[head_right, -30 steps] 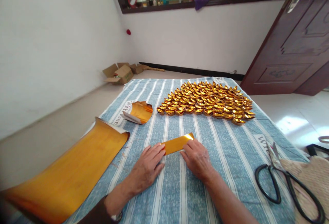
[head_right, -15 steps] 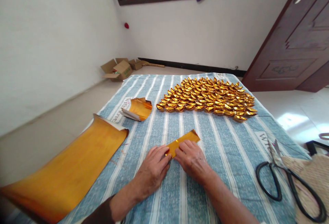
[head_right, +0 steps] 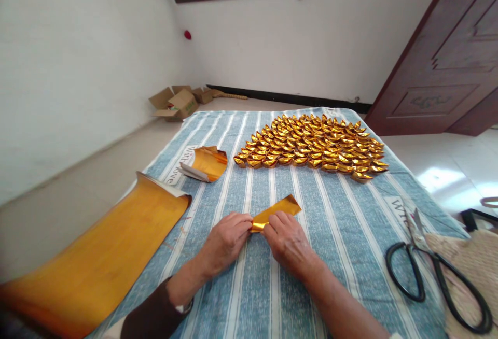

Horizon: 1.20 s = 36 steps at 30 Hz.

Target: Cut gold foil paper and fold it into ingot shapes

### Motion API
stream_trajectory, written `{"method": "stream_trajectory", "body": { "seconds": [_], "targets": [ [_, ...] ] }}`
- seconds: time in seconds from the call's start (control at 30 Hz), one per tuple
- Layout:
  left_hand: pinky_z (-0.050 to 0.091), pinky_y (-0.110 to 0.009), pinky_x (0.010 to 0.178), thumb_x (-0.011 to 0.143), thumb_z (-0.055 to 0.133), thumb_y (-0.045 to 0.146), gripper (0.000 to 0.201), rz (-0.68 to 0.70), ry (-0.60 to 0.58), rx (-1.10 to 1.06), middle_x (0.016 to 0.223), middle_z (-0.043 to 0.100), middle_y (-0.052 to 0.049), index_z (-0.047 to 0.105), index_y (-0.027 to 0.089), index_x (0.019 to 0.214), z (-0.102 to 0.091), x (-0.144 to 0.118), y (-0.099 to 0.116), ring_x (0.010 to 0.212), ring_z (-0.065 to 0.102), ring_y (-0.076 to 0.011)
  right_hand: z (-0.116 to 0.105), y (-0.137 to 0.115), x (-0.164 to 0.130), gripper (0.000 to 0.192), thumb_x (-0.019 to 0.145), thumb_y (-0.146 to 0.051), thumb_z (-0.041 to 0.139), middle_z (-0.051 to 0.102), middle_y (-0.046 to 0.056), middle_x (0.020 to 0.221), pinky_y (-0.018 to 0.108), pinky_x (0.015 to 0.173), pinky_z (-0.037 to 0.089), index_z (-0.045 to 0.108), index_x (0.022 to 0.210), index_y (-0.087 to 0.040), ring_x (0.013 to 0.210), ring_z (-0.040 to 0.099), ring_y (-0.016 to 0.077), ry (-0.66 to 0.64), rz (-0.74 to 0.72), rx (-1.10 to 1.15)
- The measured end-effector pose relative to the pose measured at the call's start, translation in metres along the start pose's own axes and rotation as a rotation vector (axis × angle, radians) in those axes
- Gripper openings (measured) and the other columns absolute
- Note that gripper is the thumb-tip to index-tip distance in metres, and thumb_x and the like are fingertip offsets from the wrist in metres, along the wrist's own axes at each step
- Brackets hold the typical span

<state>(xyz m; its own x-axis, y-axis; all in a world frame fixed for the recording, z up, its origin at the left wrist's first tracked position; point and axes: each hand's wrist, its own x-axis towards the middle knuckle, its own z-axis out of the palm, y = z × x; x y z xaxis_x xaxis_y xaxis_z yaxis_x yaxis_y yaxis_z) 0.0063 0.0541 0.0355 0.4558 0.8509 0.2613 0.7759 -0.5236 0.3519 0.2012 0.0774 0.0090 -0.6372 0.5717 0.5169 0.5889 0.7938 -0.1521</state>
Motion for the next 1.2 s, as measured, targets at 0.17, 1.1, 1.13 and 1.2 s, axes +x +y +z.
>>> {"method": "stream_trajectory", "body": {
  "seconds": [0.17, 1.1, 1.13, 1.2],
  "targets": [
    [0.048, -0.031, 0.08, 0.088, 0.052, 0.012, 0.015, -0.08, -0.059, -0.089, 0.088, 0.066, -0.004, 0.066, 0.017, 0.086, -0.003, 0.011, -0.008, 0.086, 0.059, -0.018, 0.004, -0.002, -0.001, 0.028, 0.094, -0.016, 0.044, 0.056, 0.005, 0.074, 0.032, 0.065, 0.036, 0.055, 0.069, -0.017, 0.073, 0.046, 0.0179, 0.022, 0.082, 0.041],
    [0.049, -0.045, 0.093, 0.091, 0.042, 0.012, 0.028, 0.053, 0.183, 0.189, 0.116, 0.065, -0.015, 0.059, 0.008, 0.114, 0.012, -0.01, 0.047, 0.109, 0.059, -0.0272, 0.011, -0.003, 0.002, 0.028, 0.092, -0.015, 0.044, 0.06, 0.009, 0.099, 0.037, 0.082, 0.047, 0.057, 0.066, -0.018, 0.093, 0.053, 0.0204, 0.083, 0.304, 0.117],
    [0.049, -0.047, 0.095, 0.091, 0.043, 0.014, 0.032, 0.062, 0.159, 0.21, 0.122, 0.062, -0.017, 0.057, 0.006, 0.119, 0.015, -0.014, 0.049, 0.116, 0.056, -0.0291, 0.012, -0.002, 0.001, 0.029, 0.092, -0.016, 0.044, 0.06, 0.009, 0.099, 0.037, 0.083, 0.047, 0.058, 0.067, -0.018, 0.093, 0.053, 0.0204, 0.083, 0.303, 0.115],
    [0.049, -0.05, 0.096, 0.091, 0.044, 0.018, 0.038, 0.053, 0.107, 0.252, 0.13, 0.056, -0.021, 0.052, 0.003, 0.125, 0.021, -0.019, 0.049, 0.124, 0.05, -0.0325, 0.012, -0.002, 0.001, 0.028, 0.092, -0.016, 0.044, 0.061, 0.009, 0.099, 0.037, 0.083, 0.047, 0.059, 0.068, -0.018, 0.094, 0.054, 0.0204, 0.075, 0.303, 0.117]
  ]
}}
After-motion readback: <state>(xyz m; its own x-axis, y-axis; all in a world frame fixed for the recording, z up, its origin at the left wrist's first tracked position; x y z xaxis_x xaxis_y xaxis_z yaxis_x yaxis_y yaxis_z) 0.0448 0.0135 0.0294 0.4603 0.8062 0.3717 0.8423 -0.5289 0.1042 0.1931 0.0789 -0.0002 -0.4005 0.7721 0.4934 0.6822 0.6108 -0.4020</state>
